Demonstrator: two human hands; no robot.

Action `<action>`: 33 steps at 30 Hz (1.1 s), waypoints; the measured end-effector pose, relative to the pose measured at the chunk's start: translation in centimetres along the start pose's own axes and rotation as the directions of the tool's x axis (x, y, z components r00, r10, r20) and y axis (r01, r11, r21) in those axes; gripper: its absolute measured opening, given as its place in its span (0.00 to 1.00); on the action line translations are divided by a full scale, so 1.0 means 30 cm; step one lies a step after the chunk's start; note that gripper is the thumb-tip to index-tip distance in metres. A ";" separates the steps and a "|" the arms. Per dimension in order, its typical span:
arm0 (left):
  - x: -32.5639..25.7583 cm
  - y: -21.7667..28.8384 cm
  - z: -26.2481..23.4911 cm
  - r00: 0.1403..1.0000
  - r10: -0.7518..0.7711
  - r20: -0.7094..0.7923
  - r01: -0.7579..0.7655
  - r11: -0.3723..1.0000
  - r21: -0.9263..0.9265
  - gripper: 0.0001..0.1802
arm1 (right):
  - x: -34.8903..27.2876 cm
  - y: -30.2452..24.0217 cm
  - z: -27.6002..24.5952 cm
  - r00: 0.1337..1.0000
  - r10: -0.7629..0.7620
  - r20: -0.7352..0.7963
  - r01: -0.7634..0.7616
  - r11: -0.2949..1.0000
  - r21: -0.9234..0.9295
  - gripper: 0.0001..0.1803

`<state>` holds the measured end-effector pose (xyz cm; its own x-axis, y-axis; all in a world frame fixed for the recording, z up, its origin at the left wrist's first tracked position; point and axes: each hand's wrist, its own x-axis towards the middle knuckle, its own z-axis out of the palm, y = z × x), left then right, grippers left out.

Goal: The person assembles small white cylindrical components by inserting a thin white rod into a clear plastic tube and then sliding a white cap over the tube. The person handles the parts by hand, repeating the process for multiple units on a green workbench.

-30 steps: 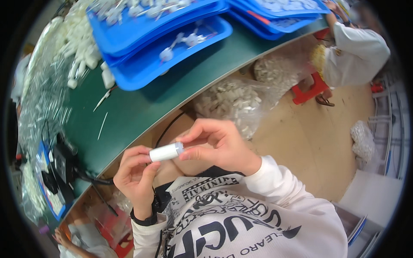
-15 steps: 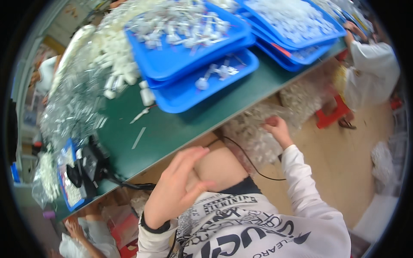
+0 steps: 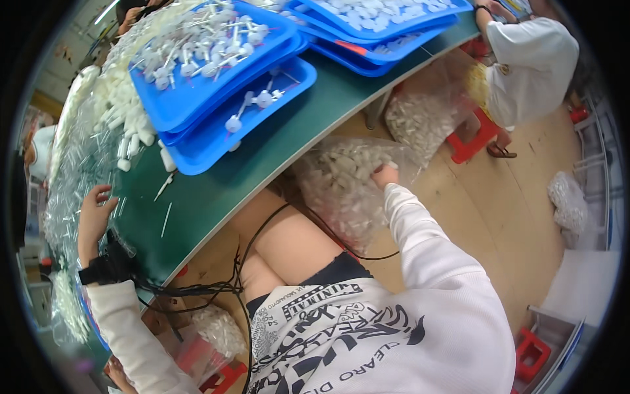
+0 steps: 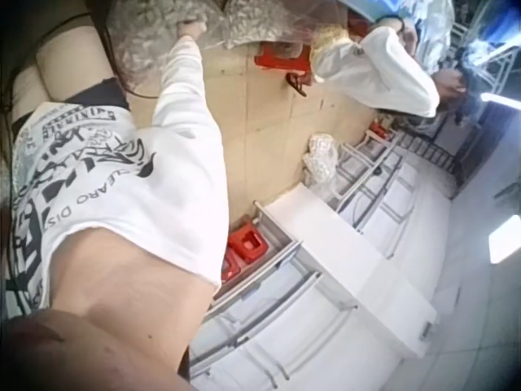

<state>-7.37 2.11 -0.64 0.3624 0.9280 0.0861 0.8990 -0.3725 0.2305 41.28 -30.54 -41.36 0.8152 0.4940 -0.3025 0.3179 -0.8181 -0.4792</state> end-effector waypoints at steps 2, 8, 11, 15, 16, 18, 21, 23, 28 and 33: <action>0.053 -0.065 0.058 0.999 0.023 0.032 -0.028 0.989 0.145 0.21 | -0.016 -0.012 -0.015 1.000 0.000 0.008 -0.001 0.999 0.040 0.18; 0.104 -0.030 0.111 0.985 -0.145 0.093 0.127 0.975 0.182 0.22 | -0.062 -0.052 -0.071 0.998 -0.067 -0.011 0.067 0.998 -0.004 0.18; 0.117 -0.058 0.105 0.986 -0.152 0.068 0.138 0.974 0.177 0.20 | -0.083 -0.094 -0.088 0.991 -0.131 -0.022 0.132 0.990 0.052 0.19; 0.097 -0.043 0.094 0.994 -0.112 -0.020 0.114 0.983 0.147 0.18 | -0.088 -0.107 -0.080 0.988 -0.145 -0.042 0.151 0.967 0.207 0.20; 0.096 -0.036 0.091 0.989 -0.148 0.004 0.146 0.980 0.137 0.18 | -0.101 -0.126 -0.096 0.988 -0.153 -0.033 0.156 0.955 0.252 0.19; 0.101 -0.021 0.094 0.975 -0.214 0.055 0.206 0.971 0.117 0.19 | -0.127 -0.156 -0.126 0.986 -0.165 -0.015 0.161 0.928 0.337 0.19; 0.165 -0.176 0.111 0.976 -0.215 0.038 0.204 0.961 0.187 0.19 | -0.174 -0.225 -0.172 0.979 -0.202 0.014 0.172 0.864 0.473 0.20; 0.178 -0.230 0.094 0.974 -0.136 -0.180 0.188 0.930 0.315 0.20 | -0.255 -0.288 -0.231 0.975 -0.220 0.013 0.174 0.804 0.569 0.19; -0.052 0.221 -0.086 0.971 -0.089 -0.224 0.076 0.995 -0.068 0.16 | -0.506 -0.411 -0.346 0.914 -0.406 -0.018 0.255 0.538 0.804 0.18; -0.515 0.757 -0.064 0.949 0.275 0.152 -0.168 0.853 -0.494 0.15 | -0.829 -0.657 -0.513 0.689 -0.724 -0.025 0.213 0.170 0.962 0.17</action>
<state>6.98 -20.68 5.13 0.6286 0.7777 -0.0024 0.5843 -0.4702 0.6615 22.19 -31.23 -11.72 0.3441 0.9254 0.1591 -0.2379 0.2499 -0.9386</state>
